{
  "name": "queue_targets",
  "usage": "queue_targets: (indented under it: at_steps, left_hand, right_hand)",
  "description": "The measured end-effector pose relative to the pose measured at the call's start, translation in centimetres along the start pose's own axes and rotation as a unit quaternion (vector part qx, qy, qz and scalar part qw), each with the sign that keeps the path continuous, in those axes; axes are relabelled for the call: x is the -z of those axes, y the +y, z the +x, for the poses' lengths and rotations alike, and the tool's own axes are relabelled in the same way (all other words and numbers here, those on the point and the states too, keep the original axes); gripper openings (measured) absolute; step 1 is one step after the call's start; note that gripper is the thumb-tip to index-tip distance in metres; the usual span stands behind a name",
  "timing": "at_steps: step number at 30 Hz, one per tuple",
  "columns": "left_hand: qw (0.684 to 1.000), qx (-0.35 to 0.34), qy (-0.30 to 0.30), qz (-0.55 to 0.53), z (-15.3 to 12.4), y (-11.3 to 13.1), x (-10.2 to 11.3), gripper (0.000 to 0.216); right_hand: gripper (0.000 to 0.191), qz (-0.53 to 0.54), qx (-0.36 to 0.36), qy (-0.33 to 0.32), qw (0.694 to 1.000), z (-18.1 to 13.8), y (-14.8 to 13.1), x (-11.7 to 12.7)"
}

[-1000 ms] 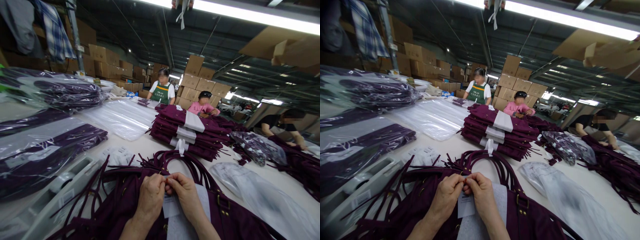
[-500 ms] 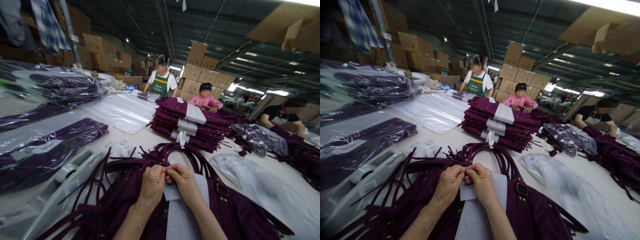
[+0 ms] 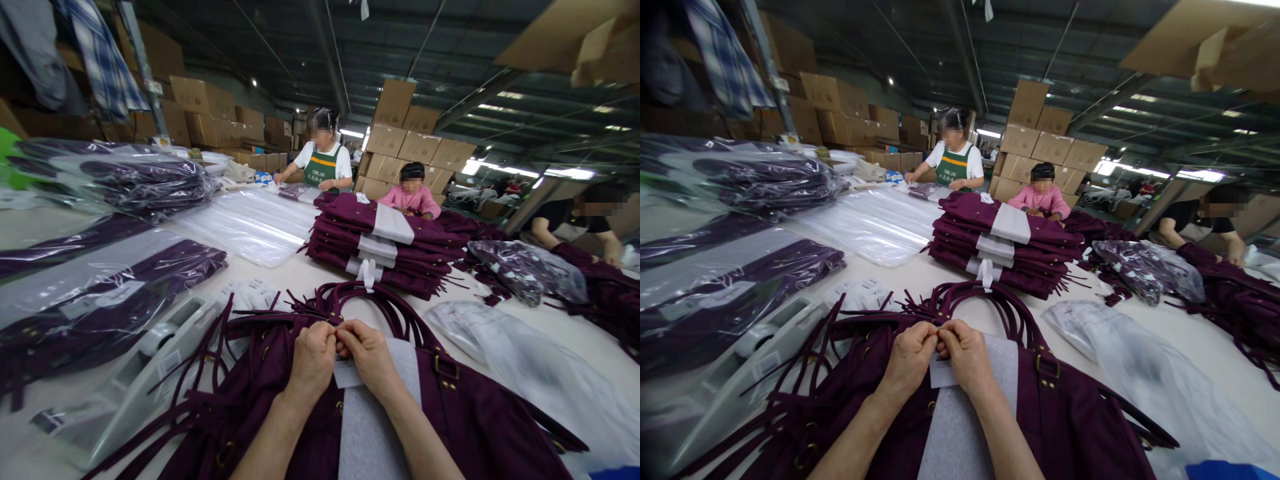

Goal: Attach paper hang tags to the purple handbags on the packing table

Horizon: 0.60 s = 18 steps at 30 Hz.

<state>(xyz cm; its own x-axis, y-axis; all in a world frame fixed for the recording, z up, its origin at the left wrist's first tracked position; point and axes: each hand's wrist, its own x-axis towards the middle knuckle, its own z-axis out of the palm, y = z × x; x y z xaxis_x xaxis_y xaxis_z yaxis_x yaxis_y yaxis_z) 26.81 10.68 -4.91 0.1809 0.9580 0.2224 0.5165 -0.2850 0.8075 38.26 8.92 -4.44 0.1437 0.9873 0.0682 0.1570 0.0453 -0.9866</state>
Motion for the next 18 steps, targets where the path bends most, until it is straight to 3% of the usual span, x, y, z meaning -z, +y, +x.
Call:
queue_targets:
  at_steps: [6, 8, 10, 14, 18]
  left_hand:
    - [0.989, 0.013, 0.008, -0.147, 0.6, -0.8, 0.0, 0.015]
    - [0.983, 0.024, 0.033, -0.181, 0.8, -1.1, 0.0, 0.016]
    - [0.976, 0.035, 0.055, -0.207, 1.1, -1.4, 0.1, 0.018]
    - [0.964, 0.046, 0.081, -0.250, 1.7, -2.1, 0.1, 0.022]
    - [0.953, 0.058, 0.079, -0.288, 2.1, -3.1, -0.4, 0.026]
  right_hand:
    - [0.031, 0.054, 0.054, 0.022, 0.997, -0.1, 0.2, 0.2]
    - [0.029, 0.021, 0.100, 0.034, 0.994, -0.5, -0.4, 0.3]
    - [0.031, -0.077, 0.160, 0.003, 0.984, -1.3, -1.2, 0.7]
    - [0.052, -0.348, 0.221, -0.100, 0.906, -3.9, -2.6, 1.1]
    - [0.025, -0.542, 0.225, -0.056, 0.808, -5.5, -2.5, -0.5]
